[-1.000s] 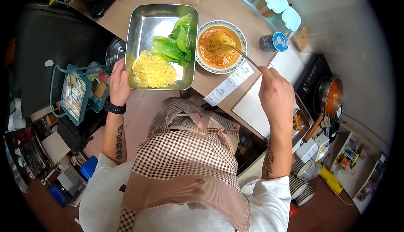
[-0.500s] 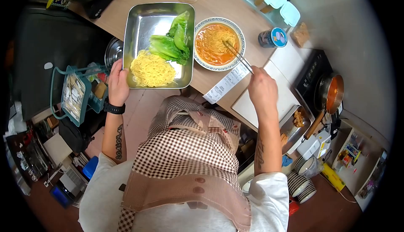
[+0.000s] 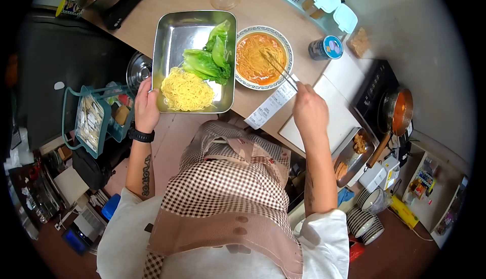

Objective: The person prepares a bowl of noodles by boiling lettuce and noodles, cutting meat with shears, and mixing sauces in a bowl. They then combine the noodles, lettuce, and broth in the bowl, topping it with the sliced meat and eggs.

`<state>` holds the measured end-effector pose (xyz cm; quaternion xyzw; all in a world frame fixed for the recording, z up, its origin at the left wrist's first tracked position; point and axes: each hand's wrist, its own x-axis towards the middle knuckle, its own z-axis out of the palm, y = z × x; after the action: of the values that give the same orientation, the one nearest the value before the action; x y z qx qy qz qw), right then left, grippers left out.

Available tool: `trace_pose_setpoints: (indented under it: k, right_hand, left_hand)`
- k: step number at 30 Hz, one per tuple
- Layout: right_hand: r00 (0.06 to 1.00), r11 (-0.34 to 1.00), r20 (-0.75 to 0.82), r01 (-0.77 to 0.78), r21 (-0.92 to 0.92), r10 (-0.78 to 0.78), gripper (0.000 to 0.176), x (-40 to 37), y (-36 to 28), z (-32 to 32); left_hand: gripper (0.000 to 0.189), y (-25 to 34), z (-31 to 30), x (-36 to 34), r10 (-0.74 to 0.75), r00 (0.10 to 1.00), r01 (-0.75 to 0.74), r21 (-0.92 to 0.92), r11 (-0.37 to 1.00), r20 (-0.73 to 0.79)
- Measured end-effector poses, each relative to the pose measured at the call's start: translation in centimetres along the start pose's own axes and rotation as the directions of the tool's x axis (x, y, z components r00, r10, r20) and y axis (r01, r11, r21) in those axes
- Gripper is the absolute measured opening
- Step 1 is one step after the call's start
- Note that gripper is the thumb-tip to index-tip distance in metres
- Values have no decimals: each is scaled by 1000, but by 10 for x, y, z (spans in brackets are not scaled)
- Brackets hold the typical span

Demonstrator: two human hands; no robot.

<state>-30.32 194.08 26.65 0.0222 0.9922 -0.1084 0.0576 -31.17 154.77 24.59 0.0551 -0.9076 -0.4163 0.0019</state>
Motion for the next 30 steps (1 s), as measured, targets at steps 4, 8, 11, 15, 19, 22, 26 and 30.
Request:
trace_pose_setpoints:
  k: [4,8,11,15,19,22,26,30]
  right_hand:
    - [999,996,18,33,-77,-32,25,-7,3,-12]
    - [998,995,51,34,-96,-30,29,-14,6,-13]
    - [995,991,97,2,-133,11,27,-17,0,-25]
    - [995,989,96,-24,-146,38,27,-11,-2,-38]
    - [998,992,68,18,-125,-9,26,-11,1,-32]
    - [997,995,56,59,-84,-54,25,-16,-12,-34]
    - [986,993,151,83,-87,-69,24,-11,-7,-13]
    - [999,996,50,20,-91,-15,24,-9,-2,-56]
  left_hand:
    - [36,-4,3,3,23,1000,-23,9,1000,-20]
    - [36,-3,3,-3,23,1000,-23,-3,1000,-8]
    - [35,-5,4,-3,14,1000,-14,15,1000,-9]
    - [35,-4,3,-1,23,1000,-23,-10,1000,-5]
    - [34,-4,3,-2,26,1000,-26,-15,1000,-9]
    - [35,-8,3,-6,19,1000,-19,-18,1000,-7]
    - [35,-5,3,-6,5,1000,-5,-29,1000,0]
    - [36,-7,3,-6,9,1000,-9,-8,1000,12]
